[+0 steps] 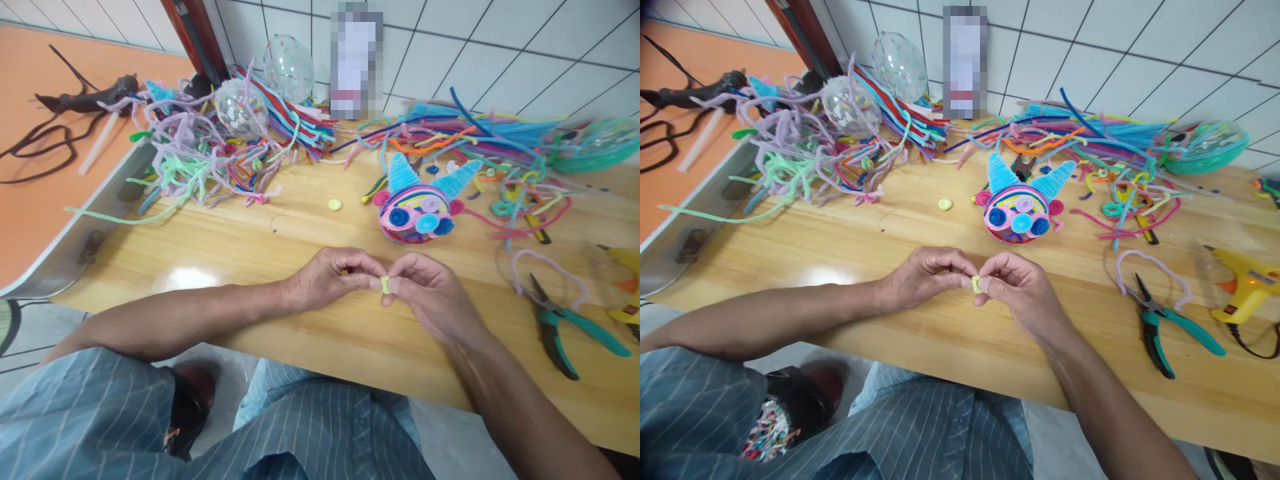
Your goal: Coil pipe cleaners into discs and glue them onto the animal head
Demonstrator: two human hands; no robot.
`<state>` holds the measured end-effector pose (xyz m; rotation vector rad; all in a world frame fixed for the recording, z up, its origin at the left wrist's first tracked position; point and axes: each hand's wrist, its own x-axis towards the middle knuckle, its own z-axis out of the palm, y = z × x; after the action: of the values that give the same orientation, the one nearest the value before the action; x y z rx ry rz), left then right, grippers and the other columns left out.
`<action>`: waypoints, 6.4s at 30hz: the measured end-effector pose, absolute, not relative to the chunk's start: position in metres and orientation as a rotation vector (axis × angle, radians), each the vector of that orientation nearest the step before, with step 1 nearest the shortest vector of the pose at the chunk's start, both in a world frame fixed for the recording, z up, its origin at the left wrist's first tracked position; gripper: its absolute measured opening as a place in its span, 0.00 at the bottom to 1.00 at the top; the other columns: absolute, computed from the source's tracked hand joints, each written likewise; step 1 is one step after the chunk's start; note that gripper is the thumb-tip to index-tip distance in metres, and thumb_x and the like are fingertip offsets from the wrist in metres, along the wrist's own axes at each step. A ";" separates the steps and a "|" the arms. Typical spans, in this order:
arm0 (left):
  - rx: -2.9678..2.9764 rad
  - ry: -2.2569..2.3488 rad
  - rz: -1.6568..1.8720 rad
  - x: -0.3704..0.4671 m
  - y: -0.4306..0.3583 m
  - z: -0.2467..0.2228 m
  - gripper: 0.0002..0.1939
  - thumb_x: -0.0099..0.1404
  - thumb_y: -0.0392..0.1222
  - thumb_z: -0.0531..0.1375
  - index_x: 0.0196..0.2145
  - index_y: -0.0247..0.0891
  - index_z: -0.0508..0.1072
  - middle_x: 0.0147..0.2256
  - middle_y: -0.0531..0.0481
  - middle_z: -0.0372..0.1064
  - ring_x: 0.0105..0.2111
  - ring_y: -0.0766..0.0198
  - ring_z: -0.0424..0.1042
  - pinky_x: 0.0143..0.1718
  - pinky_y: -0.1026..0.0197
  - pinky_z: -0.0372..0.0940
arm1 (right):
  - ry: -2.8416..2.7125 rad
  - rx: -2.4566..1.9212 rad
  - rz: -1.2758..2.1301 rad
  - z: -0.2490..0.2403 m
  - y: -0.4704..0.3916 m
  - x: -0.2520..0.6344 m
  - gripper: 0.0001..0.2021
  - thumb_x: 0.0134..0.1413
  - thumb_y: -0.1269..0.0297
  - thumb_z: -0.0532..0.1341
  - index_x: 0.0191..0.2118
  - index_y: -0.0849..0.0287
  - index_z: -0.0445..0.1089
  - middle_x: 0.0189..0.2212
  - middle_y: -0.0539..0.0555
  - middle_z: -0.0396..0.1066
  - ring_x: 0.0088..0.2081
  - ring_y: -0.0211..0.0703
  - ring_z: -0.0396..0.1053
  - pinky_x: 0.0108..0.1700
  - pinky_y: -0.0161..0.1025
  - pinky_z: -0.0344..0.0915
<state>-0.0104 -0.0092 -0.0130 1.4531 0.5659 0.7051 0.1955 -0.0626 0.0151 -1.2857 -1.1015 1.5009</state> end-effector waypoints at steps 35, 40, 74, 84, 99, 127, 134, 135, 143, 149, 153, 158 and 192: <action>1.193 0.604 0.654 -0.006 -0.007 -0.015 0.17 0.63 0.52 0.71 0.34 0.33 0.78 0.31 0.50 0.76 0.31 0.68 0.70 0.38 0.62 0.65 | -1.373 -1.433 1.068 0.007 -0.071 0.187 0.08 0.55 0.61 0.70 0.35 0.53 0.72 0.24 0.48 0.78 0.26 0.42 0.79 0.30 0.37 0.73; 1.223 0.660 0.554 -0.008 -0.001 -0.012 0.14 0.63 0.49 0.70 0.35 0.33 0.80 0.29 0.52 0.75 0.27 0.71 0.67 0.32 0.65 0.62 | -1.508 -1.496 0.875 0.006 -0.071 0.187 0.03 0.57 0.64 0.67 0.36 0.54 0.73 0.26 0.48 0.79 0.27 0.40 0.79 0.32 0.37 0.73; 1.266 0.666 0.616 -0.008 -0.008 -0.007 0.13 0.68 0.49 0.65 0.38 0.35 0.74 0.30 0.56 0.66 0.29 0.70 0.60 0.34 0.63 0.57 | -1.567 -1.560 1.051 0.006 -0.070 0.192 0.11 0.62 0.56 0.63 0.30 0.55 0.71 0.23 0.47 0.73 0.25 0.37 0.68 0.29 0.36 0.60; 1.184 0.679 0.550 -0.008 -0.008 -0.006 0.15 0.65 0.50 0.67 0.35 0.36 0.72 0.28 0.57 0.64 0.27 0.71 0.59 0.30 0.64 0.54 | -1.617 -1.607 1.047 0.011 -0.070 0.189 0.11 0.59 0.58 0.62 0.27 0.54 0.67 0.21 0.47 0.68 0.23 0.37 0.62 0.27 0.36 0.57; 1.183 0.729 0.588 -0.007 -0.014 -0.008 0.14 0.65 0.51 0.66 0.35 0.37 0.70 0.22 0.60 0.59 0.22 0.72 0.57 0.25 0.66 0.53 | -1.480 -1.570 1.214 0.006 -0.068 0.189 0.12 0.56 0.58 0.64 0.26 0.54 0.65 0.20 0.45 0.62 0.23 0.35 0.56 0.25 0.36 0.53; 1.101 0.708 0.569 -0.004 -0.003 -0.012 0.19 0.60 0.50 0.71 0.40 0.37 0.71 0.30 0.56 0.69 0.23 0.73 0.61 0.24 0.66 0.58 | -1.298 -1.547 1.143 0.006 -0.061 0.190 0.10 0.56 0.55 0.66 0.29 0.54 0.72 0.22 0.48 0.73 0.27 0.40 0.68 0.34 0.40 0.64; 1.381 0.665 0.700 -0.007 -0.005 -0.014 0.21 0.66 0.47 0.68 0.53 0.37 0.74 0.39 0.50 0.73 0.30 0.70 0.64 0.32 0.64 0.59 | -1.286 -1.509 1.263 0.007 -0.059 0.193 0.11 0.56 0.54 0.67 0.29 0.54 0.72 0.22 0.49 0.73 0.27 0.40 0.69 0.35 0.40 0.68; 1.403 0.662 0.706 -0.008 -0.005 -0.014 0.19 0.67 0.47 0.68 0.52 0.37 0.75 0.38 0.50 0.73 0.30 0.69 0.64 0.33 0.64 0.59 | -1.290 -1.513 1.266 0.007 -0.059 0.193 0.11 0.56 0.54 0.67 0.29 0.54 0.72 0.22 0.49 0.73 0.27 0.40 0.69 0.35 0.40 0.68; 1.346 0.605 0.741 -0.008 -0.006 -0.016 0.15 0.69 0.48 0.66 0.49 0.36 0.75 0.38 0.49 0.73 0.35 0.66 0.70 0.41 0.61 0.64 | -1.310 -1.507 1.290 0.007 -0.060 0.191 0.12 0.57 0.53 0.66 0.29 0.54 0.71 0.22 0.49 0.72 0.27 0.40 0.69 0.35 0.39 0.67; 1.310 0.601 0.724 -0.007 -0.007 -0.018 0.15 0.69 0.46 0.66 0.49 0.36 0.74 0.37 0.50 0.73 0.36 0.66 0.71 0.40 0.62 0.65 | -1.341 -1.498 1.300 0.007 -0.061 0.190 0.12 0.57 0.54 0.66 0.28 0.54 0.71 0.23 0.49 0.73 0.27 0.40 0.69 0.34 0.39 0.66; 1.314 0.608 0.723 -0.008 -0.009 -0.018 0.14 0.70 0.47 0.65 0.48 0.36 0.75 0.38 0.49 0.73 0.36 0.67 0.71 0.38 0.63 0.64 | -1.373 -1.503 1.306 0.007 -0.062 0.190 0.12 0.59 0.54 0.64 0.28 0.54 0.70 0.23 0.49 0.74 0.27 0.39 0.68 0.35 0.39 0.64; 1.323 0.578 0.767 -0.006 -0.008 -0.020 0.14 0.70 0.48 0.66 0.48 0.36 0.75 0.37 0.50 0.73 0.35 0.67 0.70 0.38 0.63 0.64 | -1.341 -1.449 1.346 0.004 -0.063 0.189 0.13 0.59 0.54 0.65 0.28 0.54 0.70 0.24 0.48 0.74 0.28 0.39 0.69 0.35 0.38 0.65; 2.063 1.257 0.742 -0.027 0.048 0.008 0.12 0.72 0.43 0.59 0.46 0.34 0.77 0.39 0.46 0.74 0.36 0.62 0.71 0.44 0.58 0.66 | -1.205 -1.437 1.282 -0.009 -0.061 0.187 0.16 0.55 0.47 0.69 0.36 0.55 0.71 0.24 0.48 0.74 0.25 0.39 0.70 0.30 0.38 0.68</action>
<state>-0.0271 0.0478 0.0082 2.0628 1.2573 0.7415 0.1869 -0.0612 -0.0091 -1.4366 -1.2055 1.2818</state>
